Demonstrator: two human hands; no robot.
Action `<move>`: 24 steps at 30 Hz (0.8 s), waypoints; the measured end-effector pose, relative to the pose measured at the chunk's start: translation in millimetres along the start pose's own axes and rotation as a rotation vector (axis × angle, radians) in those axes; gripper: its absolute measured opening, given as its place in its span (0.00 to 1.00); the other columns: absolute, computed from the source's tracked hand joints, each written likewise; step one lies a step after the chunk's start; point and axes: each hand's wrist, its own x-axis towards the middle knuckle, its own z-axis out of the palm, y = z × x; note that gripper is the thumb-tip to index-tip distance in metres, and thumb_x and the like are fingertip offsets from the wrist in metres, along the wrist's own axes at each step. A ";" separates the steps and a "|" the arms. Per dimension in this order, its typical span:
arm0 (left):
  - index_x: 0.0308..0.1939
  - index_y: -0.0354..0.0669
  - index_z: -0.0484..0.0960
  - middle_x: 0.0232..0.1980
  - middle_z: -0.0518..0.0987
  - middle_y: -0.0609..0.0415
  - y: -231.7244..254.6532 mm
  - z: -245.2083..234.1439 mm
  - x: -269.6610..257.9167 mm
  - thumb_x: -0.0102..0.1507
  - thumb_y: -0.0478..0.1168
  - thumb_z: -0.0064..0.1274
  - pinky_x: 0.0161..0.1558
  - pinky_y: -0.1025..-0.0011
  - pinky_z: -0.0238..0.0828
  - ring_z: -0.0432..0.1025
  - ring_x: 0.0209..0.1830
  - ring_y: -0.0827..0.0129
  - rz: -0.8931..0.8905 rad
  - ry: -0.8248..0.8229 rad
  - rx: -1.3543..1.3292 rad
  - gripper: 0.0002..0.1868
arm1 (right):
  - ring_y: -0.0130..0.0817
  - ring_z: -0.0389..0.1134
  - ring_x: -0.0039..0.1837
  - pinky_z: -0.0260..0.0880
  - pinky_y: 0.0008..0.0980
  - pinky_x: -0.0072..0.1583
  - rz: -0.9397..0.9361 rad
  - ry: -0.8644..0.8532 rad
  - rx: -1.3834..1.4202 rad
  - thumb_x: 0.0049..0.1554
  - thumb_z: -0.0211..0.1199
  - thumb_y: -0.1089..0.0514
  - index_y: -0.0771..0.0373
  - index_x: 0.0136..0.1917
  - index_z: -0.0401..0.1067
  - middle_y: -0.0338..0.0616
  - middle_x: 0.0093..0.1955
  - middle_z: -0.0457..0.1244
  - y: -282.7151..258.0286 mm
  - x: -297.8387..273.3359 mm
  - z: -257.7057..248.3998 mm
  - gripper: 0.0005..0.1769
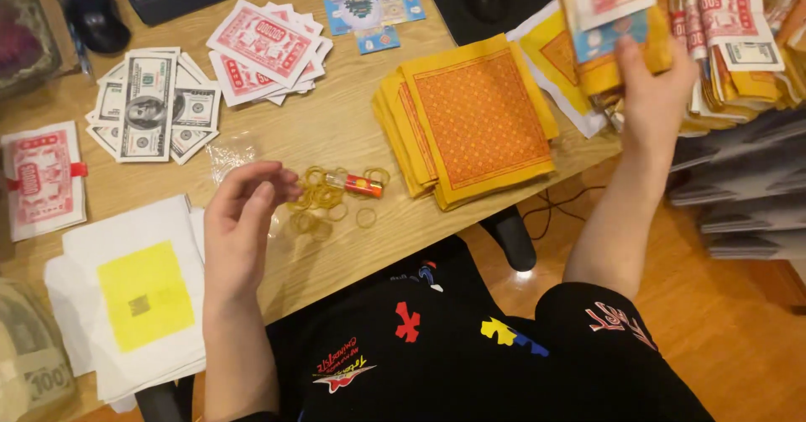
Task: Bundle stacks of ritual paper money using rubber bands.
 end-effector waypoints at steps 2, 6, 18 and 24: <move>0.51 0.34 0.73 0.45 0.78 0.42 -4.6 -3.9 -2.3 0.66 0.36 0.45 0.50 0.67 0.74 0.76 0.40 0.61 -0.010 0.009 0.003 0.11 | 0.22 0.42 0.36 0.43 0.28 0.42 0.034 0.078 -0.060 0.69 0.63 0.60 0.51 0.34 0.49 0.29 0.32 0.43 23.7 24.1 -12.8 0.28; 0.48 0.34 0.74 0.44 0.78 0.43 -7.6 -5.8 -4.5 0.67 0.36 0.44 0.50 0.68 0.74 0.75 0.40 0.61 -0.021 0.010 -0.023 0.09 | 0.29 0.50 0.39 0.50 0.37 0.42 -0.181 0.201 -0.345 0.68 0.65 0.61 0.58 0.38 0.60 0.37 0.34 0.52 95.7 77.0 -29.9 0.19; 0.44 0.34 0.76 0.40 0.80 0.46 24.2 -28.0 -20.9 0.68 0.36 0.43 0.51 0.71 0.72 0.76 0.40 0.65 -0.002 0.014 0.279 0.09 | 0.65 0.50 0.68 0.35 0.70 0.62 -0.306 -0.222 -1.034 0.65 0.63 0.44 0.66 0.62 0.74 0.70 0.67 0.57 63.7 75.1 7.8 0.23; 0.49 0.35 0.76 0.46 0.80 0.49 65.4 -73.0 -42.7 0.70 0.34 0.41 0.51 0.72 0.70 0.75 0.44 0.66 0.024 0.197 0.677 0.09 | 0.49 0.58 0.53 0.54 0.49 0.55 -0.456 -0.189 -0.800 0.69 0.61 0.57 0.71 0.55 0.76 0.56 0.51 0.62 34.6 1.3 35.1 0.12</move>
